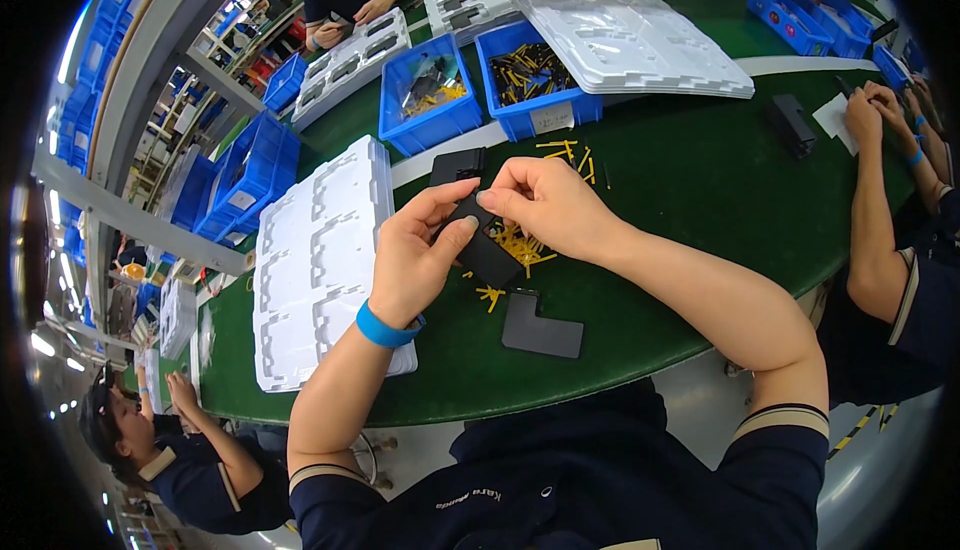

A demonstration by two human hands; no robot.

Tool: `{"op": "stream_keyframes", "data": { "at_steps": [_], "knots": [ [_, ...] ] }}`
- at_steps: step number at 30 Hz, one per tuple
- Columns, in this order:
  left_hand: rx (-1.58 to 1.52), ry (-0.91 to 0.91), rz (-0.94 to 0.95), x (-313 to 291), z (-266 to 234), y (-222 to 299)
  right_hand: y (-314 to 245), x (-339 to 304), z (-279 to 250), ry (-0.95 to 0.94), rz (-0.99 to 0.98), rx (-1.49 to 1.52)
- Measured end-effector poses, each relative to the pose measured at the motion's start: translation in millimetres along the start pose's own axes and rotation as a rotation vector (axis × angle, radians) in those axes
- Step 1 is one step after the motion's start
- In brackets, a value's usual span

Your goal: The person inserts small yellow plastic pins into black plastic housings by hand, picking them from white plastic trays and blue bins at an industrial assembly line.

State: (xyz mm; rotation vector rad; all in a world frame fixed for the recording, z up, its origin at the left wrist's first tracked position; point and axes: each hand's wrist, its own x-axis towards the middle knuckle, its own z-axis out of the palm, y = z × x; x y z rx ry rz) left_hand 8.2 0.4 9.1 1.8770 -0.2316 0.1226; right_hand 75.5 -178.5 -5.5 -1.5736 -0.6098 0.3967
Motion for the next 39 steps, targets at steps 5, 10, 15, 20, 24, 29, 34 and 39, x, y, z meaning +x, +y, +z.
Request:
{"op": "stream_keyframes", "data": {
  "at_steps": [5, 10, 15, 20, 24, 29, 34, 39],
  "knots": [
    [-0.121, 0.001, -0.166, 5, -3, 8, -5, 12, -27, -0.087, 0.017, -0.056],
    [-0.370, 0.025, -0.237, 19, -49, -3, 19, 17, -92, -0.044, -0.120, -0.519],
    [-0.273, 0.190, -0.225, 34, -106, -11, 16, 11, -91, -0.179, -0.052, -0.709],
    [0.135, 0.613, -0.411, 36, -179, -66, 5, 3, -77, -0.108, -0.130, -0.830],
    [0.310, 0.569, -0.496, 49, -190, -75, -5, 4, -69, -0.061, -0.058, -0.695],
    [0.529, 0.518, -0.470, 64, -189, -75, -3, 6, -68, 0.005, -0.141, -0.640],
    [1.066, 0.459, -0.403, 60, -183, -64, -5, 9, -64, -0.004, -0.154, -0.640],
    [0.947, 0.608, 0.005, 60, -166, -69, 2, 4, -56, -0.030, -0.400, -0.625]
  ]
}}
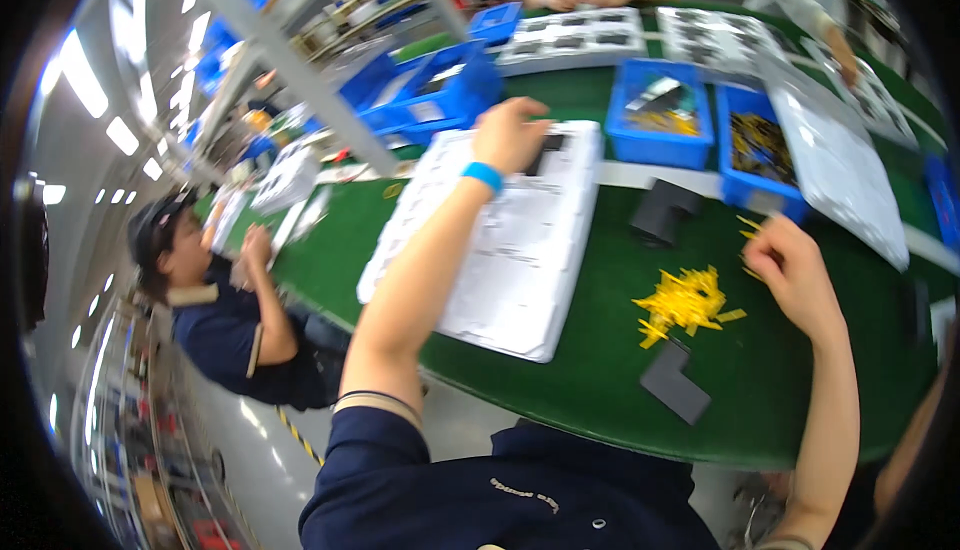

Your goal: The person inserts small yellow plastic pins into black plastic housings by hand, picking them from white plastic trays and blue bins at an industrial assembly line.

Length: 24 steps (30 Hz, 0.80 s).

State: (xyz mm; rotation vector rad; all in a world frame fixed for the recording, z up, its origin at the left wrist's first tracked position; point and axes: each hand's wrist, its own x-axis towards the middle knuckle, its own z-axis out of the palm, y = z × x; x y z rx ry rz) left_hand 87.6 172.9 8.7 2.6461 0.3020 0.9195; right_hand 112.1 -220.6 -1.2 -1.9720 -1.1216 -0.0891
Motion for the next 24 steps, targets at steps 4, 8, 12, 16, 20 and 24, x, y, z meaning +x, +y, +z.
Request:
{"op": "stream_keyframes", "data": {
  "at_steps": [4, 8, 12, 16, 20, 24],
  "knots": [
    [-0.370, -0.412, 0.091, -48, -19, 104, -10, -6, 17, 0.048, 0.243, 0.354],
    [-0.370, -0.474, 0.278, -107, -39, 154, -33, -2, 29, 0.052, 0.048, 0.343],
    [-0.528, -0.407, 0.329, -124, -31, 156, -47, 3, 32, 0.044, -0.074, 0.224],
    [-0.557, -0.366, 0.224, -125, -30, 159, -44, 0, 29, 0.062, -0.154, 0.110],
    [-0.599, -0.413, 0.262, -126, -24, 153, -47, 0, 30, 0.074, -0.139, 0.106],
    [-0.623, -0.432, 0.238, -126, -24, 154, -48, -1, 32, 0.055, -0.140, 0.096]
  ]
}}
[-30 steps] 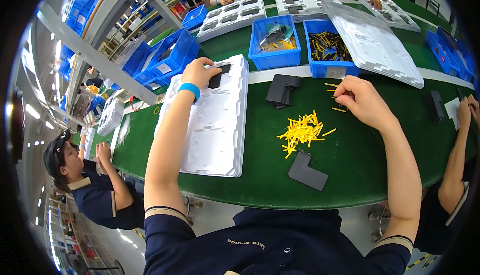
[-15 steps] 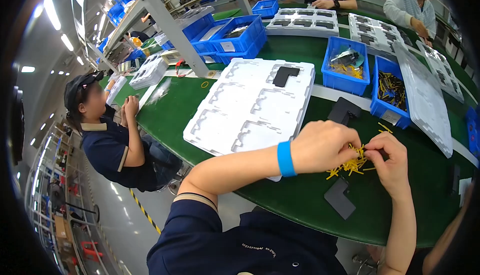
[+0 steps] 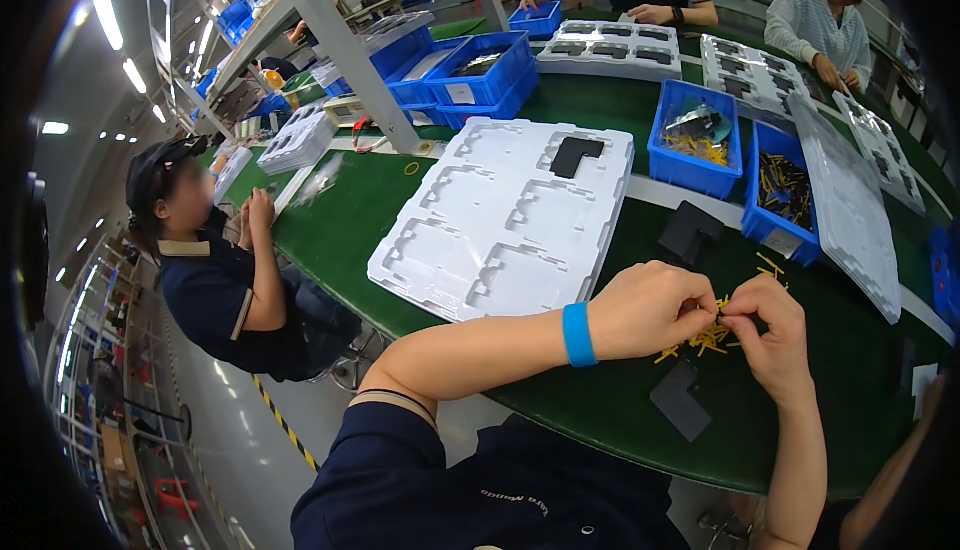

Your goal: The person inserts small yellow plastic pins into black plastic housings by hand, picking them from white plastic trays and blue bins at an industrial assembly line.

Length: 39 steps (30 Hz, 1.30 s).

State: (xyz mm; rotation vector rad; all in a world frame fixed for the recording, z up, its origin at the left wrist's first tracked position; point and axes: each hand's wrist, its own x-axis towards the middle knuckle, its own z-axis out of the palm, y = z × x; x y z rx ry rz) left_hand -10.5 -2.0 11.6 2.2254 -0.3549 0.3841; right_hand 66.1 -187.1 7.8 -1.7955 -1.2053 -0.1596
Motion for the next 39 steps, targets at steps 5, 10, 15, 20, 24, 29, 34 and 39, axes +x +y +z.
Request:
{"op": "stream_keyframes", "data": {
  "at_steps": [5, 10, 15, 20, 24, 29, 34, 39],
  "knots": [
    [-0.013, 0.009, -0.010, 0, 1, -1, 0, 0, 0, -0.021, -0.006, -0.004],
    [-0.001, -0.030, -0.035, 0, -1, -1, -2, 1, 2, -0.036, -0.025, -0.015],
    [0.125, -0.033, -0.019, 0, 1, -5, 8, -5, 5, 0.053, 0.121, 0.269],
    [0.314, -0.166, -0.036, -6, 5, -6, 27, -5, -6, 0.143, 0.205, 0.474],
    [0.314, -0.387, 0.144, -16, 2, 0, 27, -6, -3, 0.170, 0.260, 0.470],
    [0.359, -0.546, 0.119, -13, 3, -4, 21, -4, -2, 0.133, 0.279, 0.386],
    [0.336, -0.530, 0.102, -13, 5, -4, 23, -3, -3, 0.072, 0.278, 0.356],
    [0.362, -0.496, 0.098, -13, 3, -2, 24, -2, 1, 0.084, 0.275, 0.415]
  ]
}}
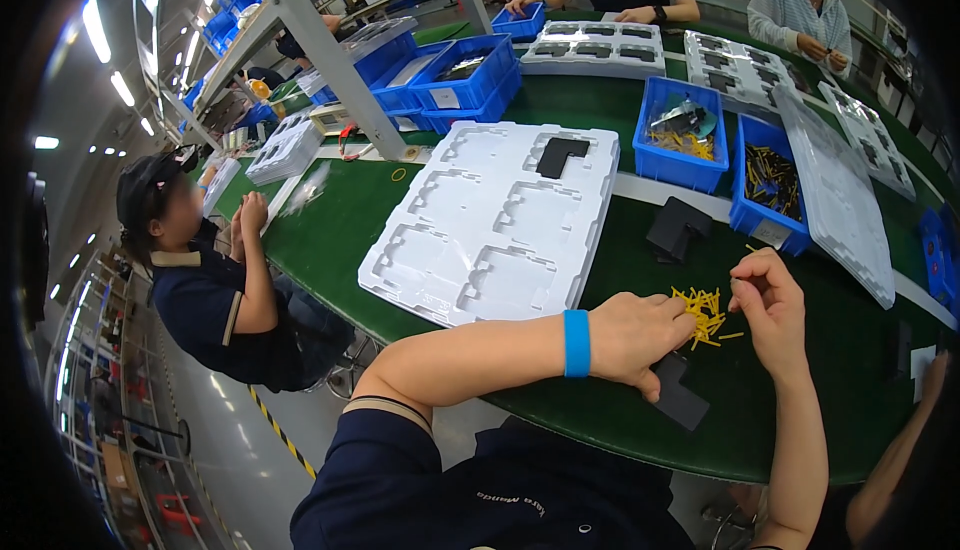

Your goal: The person inserts small yellow plastic pins into black plastic housings by hand, picking them from white plastic trays and blue bins at an industrial assembly line.

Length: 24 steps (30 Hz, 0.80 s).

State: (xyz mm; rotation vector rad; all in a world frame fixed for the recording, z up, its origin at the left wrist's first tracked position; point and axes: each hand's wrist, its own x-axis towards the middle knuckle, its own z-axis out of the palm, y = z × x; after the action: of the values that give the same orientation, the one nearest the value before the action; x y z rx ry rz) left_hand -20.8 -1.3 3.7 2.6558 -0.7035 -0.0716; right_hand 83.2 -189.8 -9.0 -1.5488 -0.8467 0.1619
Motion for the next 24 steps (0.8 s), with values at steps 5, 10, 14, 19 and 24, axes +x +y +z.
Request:
{"op": "stream_keyframes", "data": {
  "at_steps": [5, 10, 14, 19, 24],
  "knots": [
    [-0.285, -0.143, -0.048, 3, -12, 7, 0, -1, 0, -0.041, -0.010, 0.036],
    [-0.540, 0.094, 0.011, 4, -10, 1, -6, -5, -1, -0.026, 0.106, 0.087],
    [-0.858, 0.270, -0.056, 14, -5, -6, -10, -7, -1, 0.078, 0.221, 0.132],
    [-0.872, 0.319, -0.325, 14, -7, -8, -14, 3, 10, 0.050, 0.252, 0.259],
    [-0.727, 0.365, -0.278, 17, -8, -7, -26, 1, 17, 0.088, 0.241, 0.236]
  ]
}}
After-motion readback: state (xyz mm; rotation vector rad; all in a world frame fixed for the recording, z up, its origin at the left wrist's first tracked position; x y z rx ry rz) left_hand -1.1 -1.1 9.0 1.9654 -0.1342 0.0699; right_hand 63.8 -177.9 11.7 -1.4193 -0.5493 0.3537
